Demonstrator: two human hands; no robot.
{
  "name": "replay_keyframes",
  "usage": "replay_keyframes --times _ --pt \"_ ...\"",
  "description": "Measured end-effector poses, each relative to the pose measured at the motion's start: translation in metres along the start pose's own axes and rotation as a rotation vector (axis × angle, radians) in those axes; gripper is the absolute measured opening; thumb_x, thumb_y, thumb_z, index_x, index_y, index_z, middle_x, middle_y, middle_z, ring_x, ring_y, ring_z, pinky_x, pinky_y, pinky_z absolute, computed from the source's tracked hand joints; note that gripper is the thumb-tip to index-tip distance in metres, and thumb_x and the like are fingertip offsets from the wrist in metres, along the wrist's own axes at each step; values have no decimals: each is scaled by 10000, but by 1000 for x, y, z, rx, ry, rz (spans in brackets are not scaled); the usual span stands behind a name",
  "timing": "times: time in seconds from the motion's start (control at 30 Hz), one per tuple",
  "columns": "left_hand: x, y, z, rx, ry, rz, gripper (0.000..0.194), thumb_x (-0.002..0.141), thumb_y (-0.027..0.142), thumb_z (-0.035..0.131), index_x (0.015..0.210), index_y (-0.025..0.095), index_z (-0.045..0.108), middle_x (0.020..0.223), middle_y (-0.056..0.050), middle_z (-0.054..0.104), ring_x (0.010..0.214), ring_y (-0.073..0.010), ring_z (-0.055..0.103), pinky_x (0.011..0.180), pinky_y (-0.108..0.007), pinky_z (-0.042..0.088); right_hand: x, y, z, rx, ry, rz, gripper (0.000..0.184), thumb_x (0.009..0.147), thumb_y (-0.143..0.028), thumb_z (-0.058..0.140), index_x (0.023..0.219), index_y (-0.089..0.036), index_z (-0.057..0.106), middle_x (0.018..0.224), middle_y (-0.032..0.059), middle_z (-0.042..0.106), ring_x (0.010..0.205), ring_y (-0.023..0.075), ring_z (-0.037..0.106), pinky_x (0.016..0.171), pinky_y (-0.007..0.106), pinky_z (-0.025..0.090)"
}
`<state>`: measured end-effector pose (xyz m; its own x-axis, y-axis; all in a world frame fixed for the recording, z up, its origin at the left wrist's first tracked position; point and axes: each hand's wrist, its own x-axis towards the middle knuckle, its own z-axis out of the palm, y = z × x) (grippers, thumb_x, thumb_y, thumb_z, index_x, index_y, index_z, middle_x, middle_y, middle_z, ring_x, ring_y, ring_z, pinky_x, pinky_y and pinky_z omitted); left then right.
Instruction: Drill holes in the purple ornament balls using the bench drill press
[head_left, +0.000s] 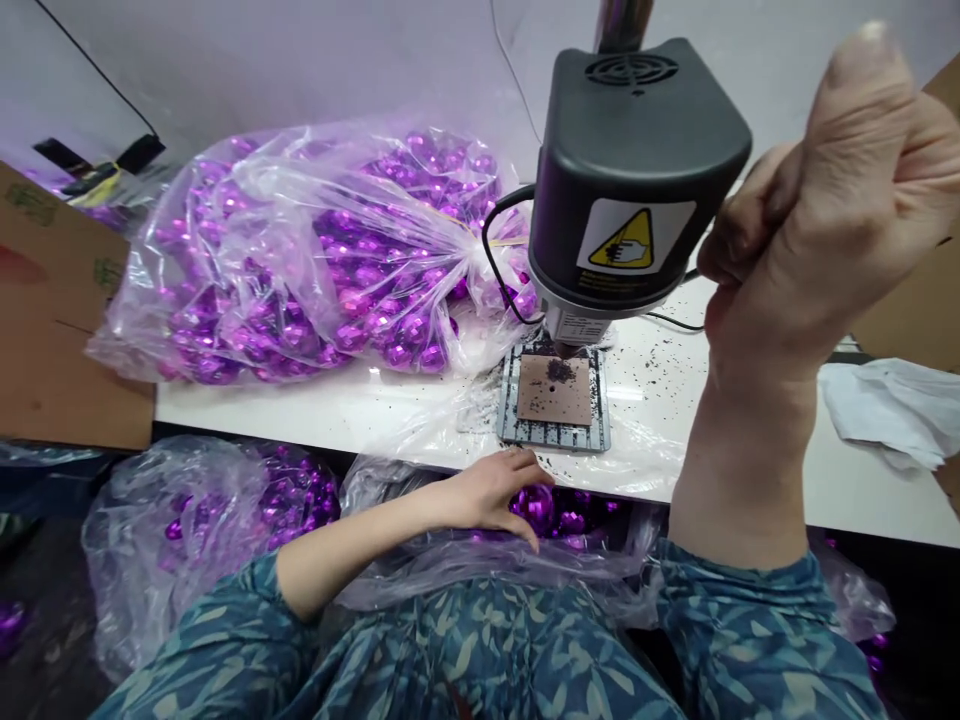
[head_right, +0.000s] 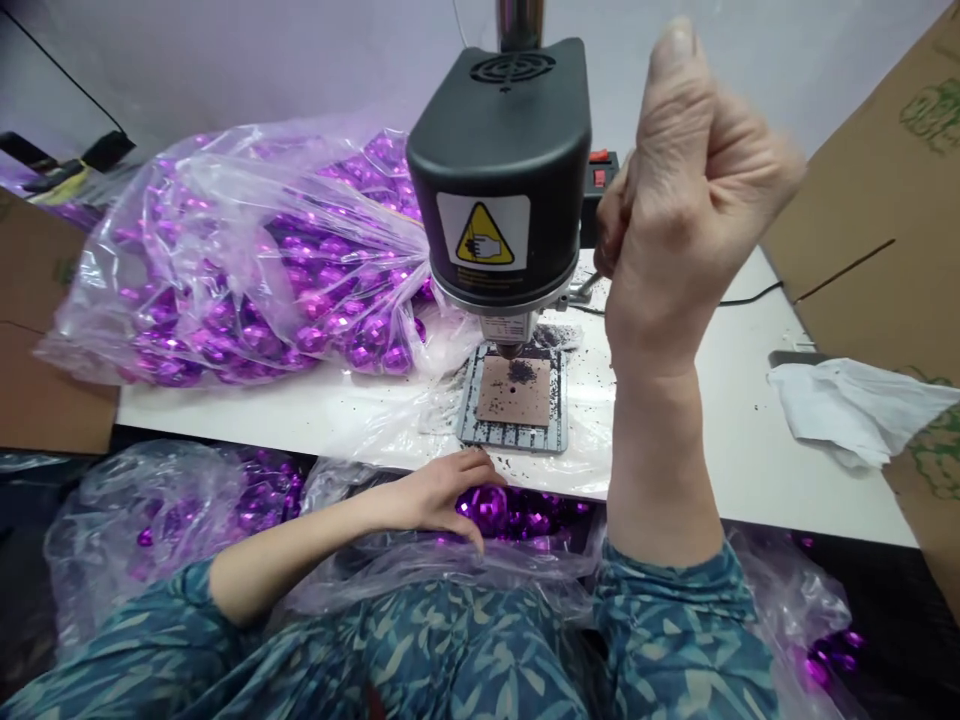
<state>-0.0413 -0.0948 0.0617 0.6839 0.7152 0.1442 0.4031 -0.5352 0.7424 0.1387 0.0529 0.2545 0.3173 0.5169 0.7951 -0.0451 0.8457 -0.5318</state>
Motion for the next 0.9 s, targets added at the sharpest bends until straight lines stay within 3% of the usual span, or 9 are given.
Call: replay_keyframes --times 0.07,0.13,0.2,0.3,0.37,0.6,0.7,0.8,0.9 --pt "3 -14 -19 33 99 -10 394 908 399 751 1251 250 628 1138 -86 715 1036 -262 697 874 -429 621 0 2 -2 -14 -2 -2 533 800 -516 675 469 -202 399 389 -60 272 341 58 340 416 275 208" --pt "16 -41 -51 130 321 -68 200 1014 293 586 1202 246 633 1143 -80 711 1069 -240 686 950 -447 594 0 4 -4 -21 -13 -9 523 844 -472 665 469 -192 430 399 -54 284 353 54 363 423 265 226" --pt "34 -74 -87 345 425 -165 199 995 178 539 1151 216 657 1124 -111 706 1086 -268 666 977 -477 562 -1 5 -5 -25 -11 -30 519 890 -418 638 468 -187 443 403 -50 299 355 52 370 420 264 228" --pt "63 -112 -128 715 326 -511 221 868 73 605 1056 119 712 1087 -206 700 1163 -372 613 1004 -531 495 -2 2 -5 -59 -15 -8 504 909 -423 618 489 -186 470 411 -54 304 368 53 392 417 260 228" --pt "78 -124 -139 813 233 -671 206 833 54 617 1003 67 732 1053 -248 707 1178 -412 588 987 -544 470 -2 -1 -3 -80 3 23 537 879 -506 638 481 -191 463 400 -63 269 363 53 385 413 261 216" --pt "90 -109 -140 835 181 -747 243 863 133 688 1098 99 738 1132 -226 708 1190 -397 583 994 -520 455 -1 -4 -1 -31 37 71 552 865 -444 687 443 -187 442 393 -62 250 361 43 343 404 271 162" --pt "70 -90 -144 608 430 -492 375 933 290 696 1292 186 668 1238 -169 660 1139 -324 630 983 -464 509 -2 -4 -1 -35 32 78 573 869 -459 675 441 -180 416 392 -63 268 365 31 362 407 259 177" --pt "47 -72 -137 90 709 -273 417 965 463 658 1328 259 646 1225 -106 653 997 -234 689 878 -394 591 -3 -7 -2 -70 30 58 585 868 -488 650 439 -183 394 389 -65 249 364 30 375 422 271 196" --pt "36 -62 -114 -504 717 -286 512 936 618 634 1300 258 655 1168 -93 682 830 -177 720 735 -351 643 -5 -8 -3 -107 -5 57 548 906 -429 579 458 -169 402 431 -54 293 413 11 427 463 249 240"
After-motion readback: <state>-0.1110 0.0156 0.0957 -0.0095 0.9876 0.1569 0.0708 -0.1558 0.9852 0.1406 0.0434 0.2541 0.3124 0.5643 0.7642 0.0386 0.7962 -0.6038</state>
